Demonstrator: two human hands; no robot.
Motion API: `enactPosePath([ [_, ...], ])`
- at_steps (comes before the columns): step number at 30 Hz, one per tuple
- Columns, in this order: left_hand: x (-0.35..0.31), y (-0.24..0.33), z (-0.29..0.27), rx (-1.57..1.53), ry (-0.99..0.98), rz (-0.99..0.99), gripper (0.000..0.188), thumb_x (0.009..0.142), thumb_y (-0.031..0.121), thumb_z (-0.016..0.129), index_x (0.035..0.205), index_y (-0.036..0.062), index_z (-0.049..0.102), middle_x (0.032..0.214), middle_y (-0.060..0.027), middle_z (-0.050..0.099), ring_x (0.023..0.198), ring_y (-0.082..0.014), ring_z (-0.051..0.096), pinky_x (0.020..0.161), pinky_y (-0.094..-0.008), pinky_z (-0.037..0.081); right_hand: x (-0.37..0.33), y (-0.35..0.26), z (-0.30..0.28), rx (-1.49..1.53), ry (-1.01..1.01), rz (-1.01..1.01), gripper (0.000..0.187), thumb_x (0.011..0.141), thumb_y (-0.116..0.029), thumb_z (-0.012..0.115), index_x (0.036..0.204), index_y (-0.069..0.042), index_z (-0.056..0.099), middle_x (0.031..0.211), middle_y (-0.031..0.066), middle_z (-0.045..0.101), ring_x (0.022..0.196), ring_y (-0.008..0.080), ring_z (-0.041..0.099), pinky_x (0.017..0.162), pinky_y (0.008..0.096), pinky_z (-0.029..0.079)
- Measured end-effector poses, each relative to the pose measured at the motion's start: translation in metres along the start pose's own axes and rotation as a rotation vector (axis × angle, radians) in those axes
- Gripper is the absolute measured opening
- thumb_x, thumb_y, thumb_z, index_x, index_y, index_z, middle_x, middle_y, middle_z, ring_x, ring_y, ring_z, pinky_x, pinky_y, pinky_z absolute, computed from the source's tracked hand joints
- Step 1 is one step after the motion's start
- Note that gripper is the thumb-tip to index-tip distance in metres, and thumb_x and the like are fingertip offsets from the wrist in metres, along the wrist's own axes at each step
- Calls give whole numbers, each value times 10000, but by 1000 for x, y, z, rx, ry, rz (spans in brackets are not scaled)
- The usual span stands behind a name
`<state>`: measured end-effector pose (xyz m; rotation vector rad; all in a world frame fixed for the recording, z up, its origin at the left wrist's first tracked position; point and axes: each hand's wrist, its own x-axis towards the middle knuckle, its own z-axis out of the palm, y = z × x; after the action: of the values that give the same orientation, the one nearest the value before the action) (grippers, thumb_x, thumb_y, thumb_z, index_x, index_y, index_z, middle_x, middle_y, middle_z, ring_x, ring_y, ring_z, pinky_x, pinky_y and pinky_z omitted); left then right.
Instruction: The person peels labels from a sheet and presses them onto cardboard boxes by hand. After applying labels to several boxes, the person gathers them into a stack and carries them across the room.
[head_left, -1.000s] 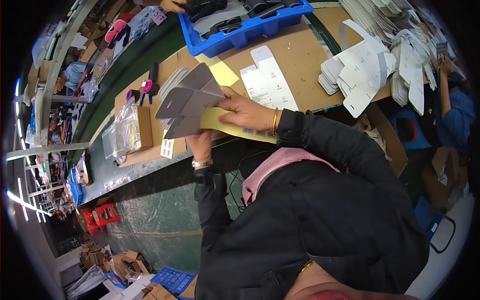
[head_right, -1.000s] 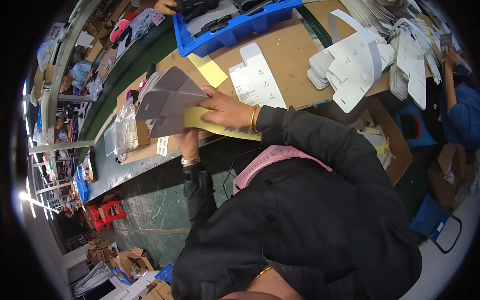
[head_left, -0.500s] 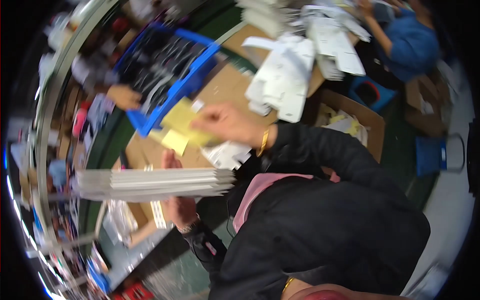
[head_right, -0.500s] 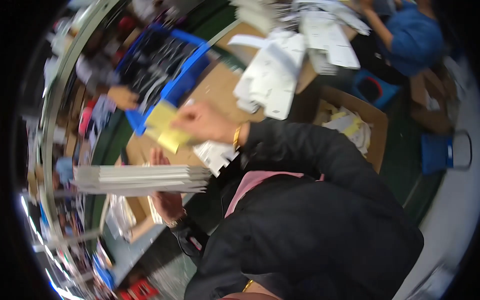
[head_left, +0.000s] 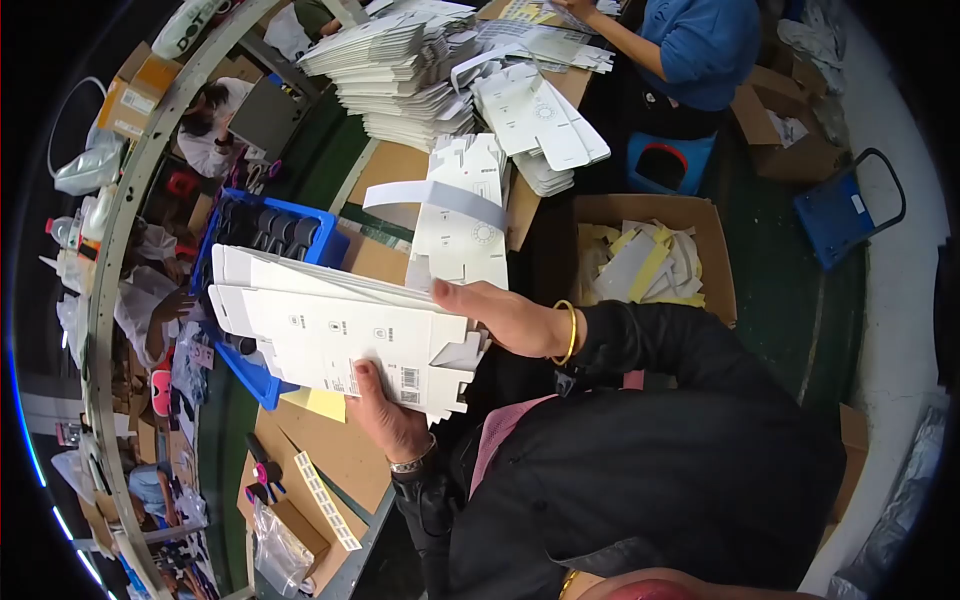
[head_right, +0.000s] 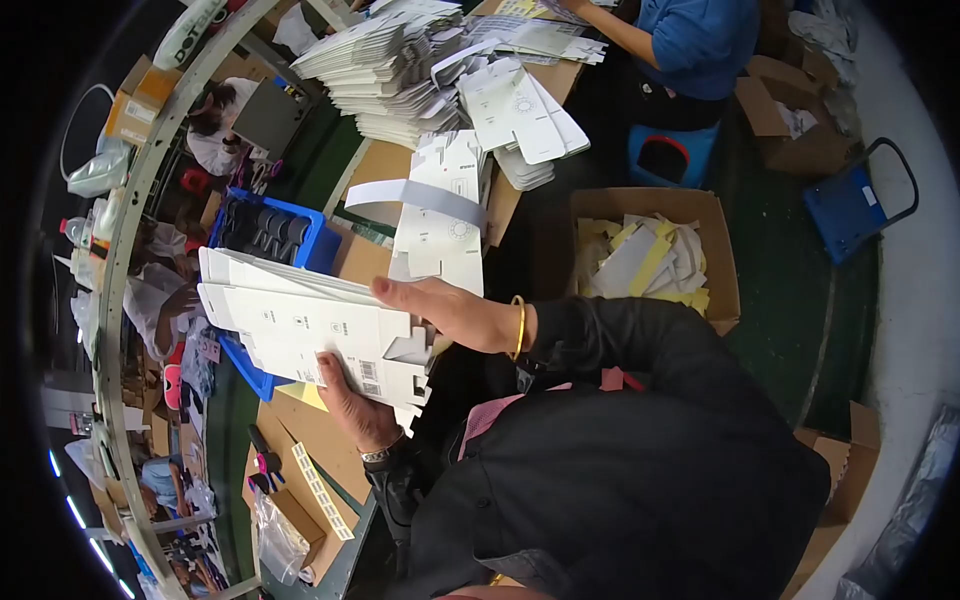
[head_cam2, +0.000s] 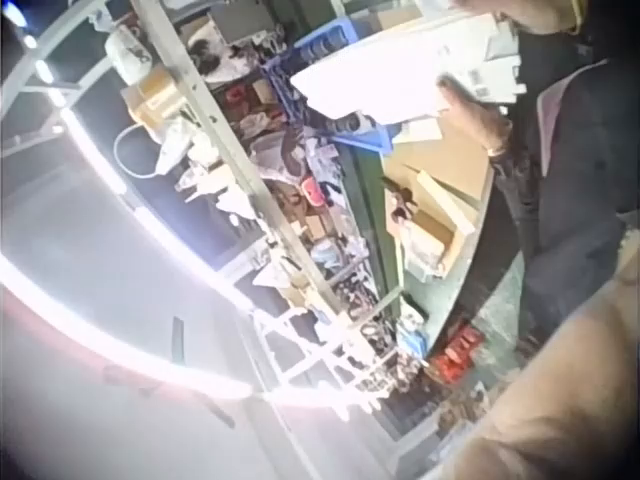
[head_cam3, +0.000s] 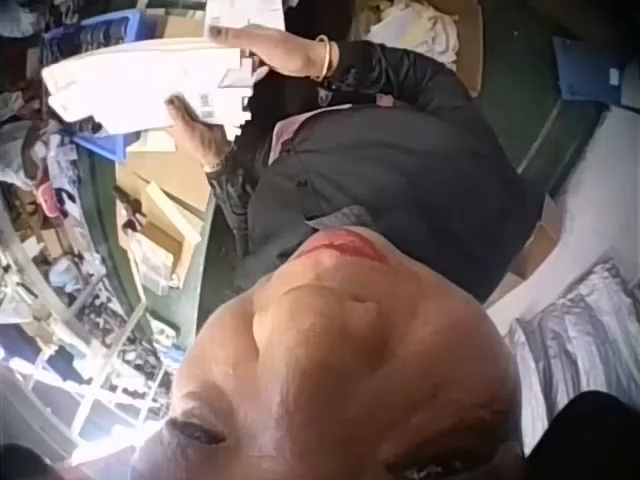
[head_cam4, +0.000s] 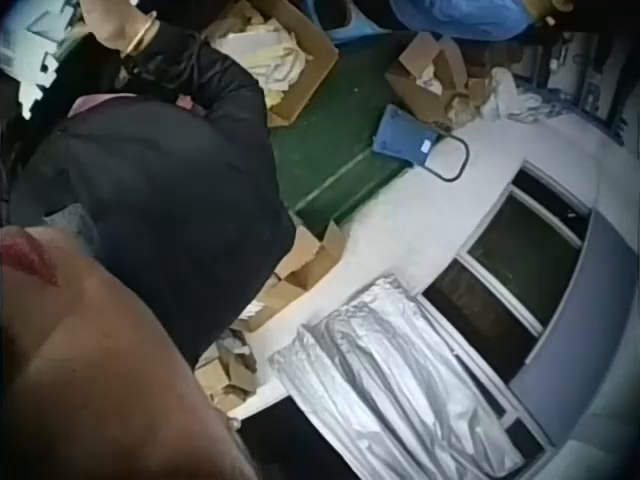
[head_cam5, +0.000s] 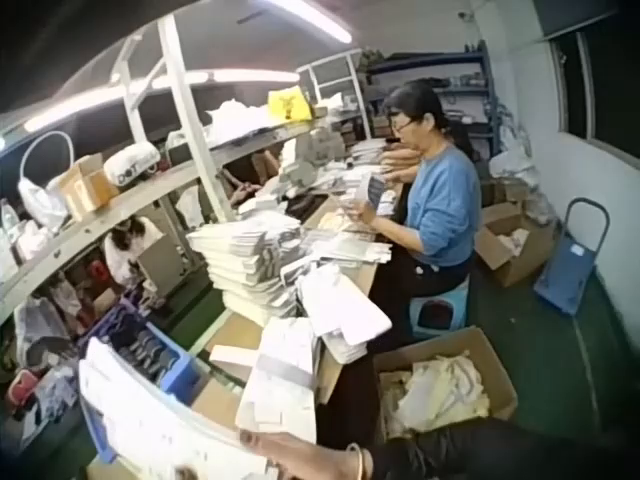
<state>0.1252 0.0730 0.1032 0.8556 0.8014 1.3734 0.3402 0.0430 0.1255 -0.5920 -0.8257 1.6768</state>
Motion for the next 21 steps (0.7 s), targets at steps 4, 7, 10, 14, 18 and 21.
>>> enactPosePath([
  [4,2,-13,19,133,-53,129,499,1007,224,684,1405,-27,517,1295,-136,647,1140,-222,644,996,-392,521,-17,-13,-16,-226,75,-307,523,1053,-346,660,1412,23,571,1129,48,709,1022,83,626,911,270,512],
  [7,-2,-22,28,216,-45,171,513,946,157,747,1365,-62,548,1278,-167,651,1111,-230,651,981,-369,519,-30,-28,-37,-392,26,-246,512,1008,-204,730,1435,14,549,1200,66,697,1088,99,626,935,279,516],
  [10,-6,-30,36,296,-175,242,467,919,112,765,1309,-72,586,1254,-146,652,1078,-192,643,937,-322,513,-37,-26,-34,-583,83,-336,511,949,-169,797,1374,12,578,1165,60,699,1058,94,628,909,276,522],
  [14,3,-31,37,466,-184,220,389,950,120,743,1258,-82,618,1233,-121,651,1054,-160,641,913,-283,500,-41,-26,-35,-620,153,-382,501,900,-168,851,1292,21,601,1119,54,694,1038,90,622,898,275,523],
  [18,27,-32,37,152,-136,485,329,1003,98,679,1271,-89,633,1227,-109,650,1042,-153,651,918,-275,510,-44,-52,-46,-687,289,-486,479,896,-148,849,1267,32,605,1097,48,690,1023,88,618,893,275,523],
  [21,33,-10,41,312,24,493,331,1032,90,635,1310,-90,621,1229,-102,648,1048,-156,658,929,-278,519,-36,-84,-79,-695,418,-585,417,937,-161,799,1257,33,615,1102,40,695,997,94,637,877,262,528],
])
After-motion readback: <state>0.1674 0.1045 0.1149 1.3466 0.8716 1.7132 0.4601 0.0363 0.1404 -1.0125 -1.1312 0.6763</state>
